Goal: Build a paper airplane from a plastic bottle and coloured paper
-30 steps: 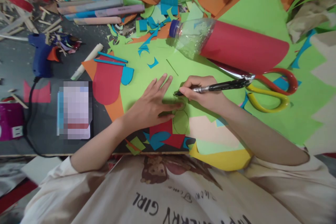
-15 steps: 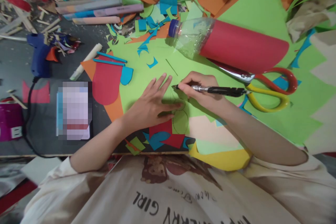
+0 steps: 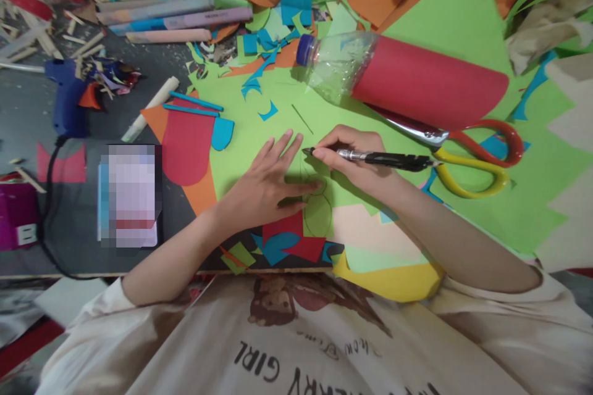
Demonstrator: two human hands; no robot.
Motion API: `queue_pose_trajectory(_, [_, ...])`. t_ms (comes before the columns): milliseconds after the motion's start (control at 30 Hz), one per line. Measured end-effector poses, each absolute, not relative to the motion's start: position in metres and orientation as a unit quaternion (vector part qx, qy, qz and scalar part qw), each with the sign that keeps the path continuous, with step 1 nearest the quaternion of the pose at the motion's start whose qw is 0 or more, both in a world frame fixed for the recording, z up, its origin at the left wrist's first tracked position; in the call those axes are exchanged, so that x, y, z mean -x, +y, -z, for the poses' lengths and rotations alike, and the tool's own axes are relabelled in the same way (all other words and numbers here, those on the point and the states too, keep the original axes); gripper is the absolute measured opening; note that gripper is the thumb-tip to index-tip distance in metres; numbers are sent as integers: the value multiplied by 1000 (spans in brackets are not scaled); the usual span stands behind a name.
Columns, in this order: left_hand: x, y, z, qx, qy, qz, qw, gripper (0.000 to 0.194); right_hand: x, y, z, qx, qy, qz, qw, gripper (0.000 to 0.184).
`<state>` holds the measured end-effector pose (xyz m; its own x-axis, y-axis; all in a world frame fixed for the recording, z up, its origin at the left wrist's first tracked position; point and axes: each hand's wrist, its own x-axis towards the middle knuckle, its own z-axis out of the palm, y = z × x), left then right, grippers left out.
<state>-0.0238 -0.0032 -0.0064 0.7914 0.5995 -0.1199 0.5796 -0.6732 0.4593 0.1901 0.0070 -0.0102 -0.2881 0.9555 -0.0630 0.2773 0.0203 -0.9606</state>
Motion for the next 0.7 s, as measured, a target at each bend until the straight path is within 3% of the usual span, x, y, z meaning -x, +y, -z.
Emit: queue_pose_trajectory(700, [23, -3, 5, -906, 328, -25, 268, 29, -186, 7, 4, 531, -595, -477, 370, 27])
